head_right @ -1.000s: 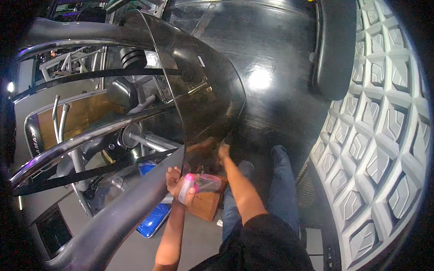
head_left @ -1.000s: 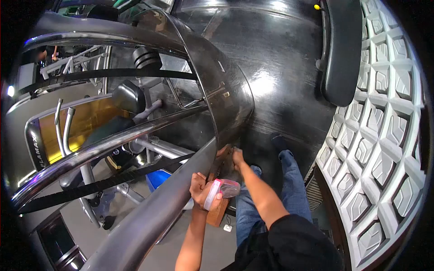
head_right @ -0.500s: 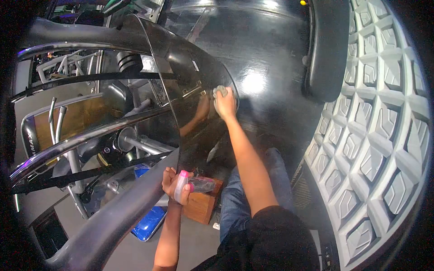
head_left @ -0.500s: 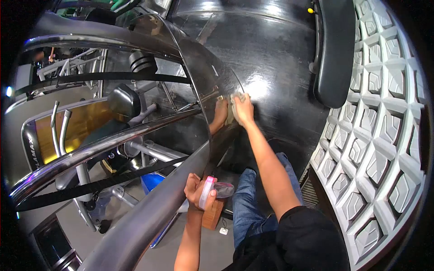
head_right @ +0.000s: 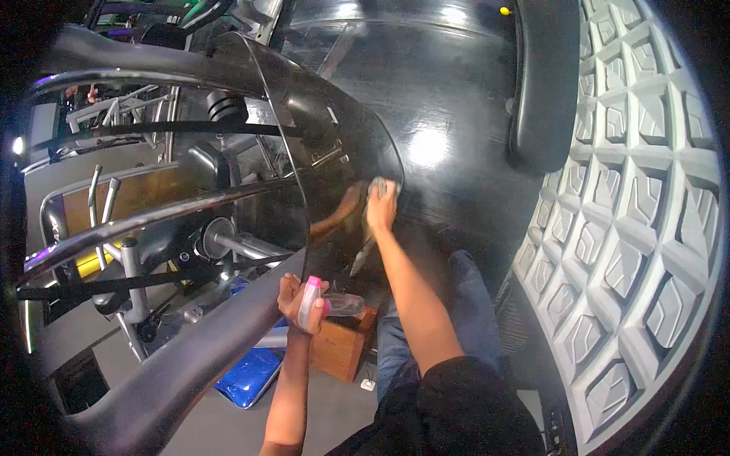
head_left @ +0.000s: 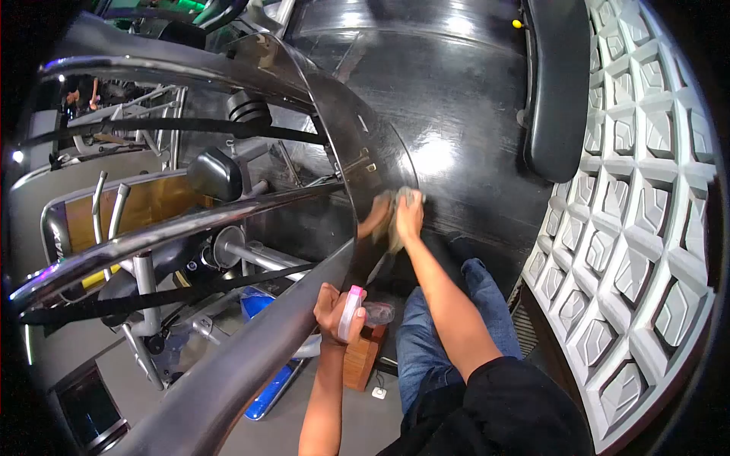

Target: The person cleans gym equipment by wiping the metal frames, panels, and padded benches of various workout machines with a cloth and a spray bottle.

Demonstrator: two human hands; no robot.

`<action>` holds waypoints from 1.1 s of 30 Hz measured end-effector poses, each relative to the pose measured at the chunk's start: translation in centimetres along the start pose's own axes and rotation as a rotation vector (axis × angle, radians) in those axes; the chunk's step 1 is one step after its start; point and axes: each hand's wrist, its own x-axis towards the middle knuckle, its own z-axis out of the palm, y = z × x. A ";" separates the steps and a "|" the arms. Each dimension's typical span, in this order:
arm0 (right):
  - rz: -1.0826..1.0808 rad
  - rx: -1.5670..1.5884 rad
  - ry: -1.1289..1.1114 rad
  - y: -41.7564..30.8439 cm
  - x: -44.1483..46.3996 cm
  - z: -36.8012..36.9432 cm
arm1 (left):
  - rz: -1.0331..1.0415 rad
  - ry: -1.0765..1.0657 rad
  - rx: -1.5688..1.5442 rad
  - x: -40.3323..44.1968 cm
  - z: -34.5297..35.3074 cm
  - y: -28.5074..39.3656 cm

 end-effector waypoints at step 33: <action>-0.429 0.049 -0.113 -9.9 -9.4 -5.8 | 0.131 0.113 -0.042 0.7 1.2 -0.9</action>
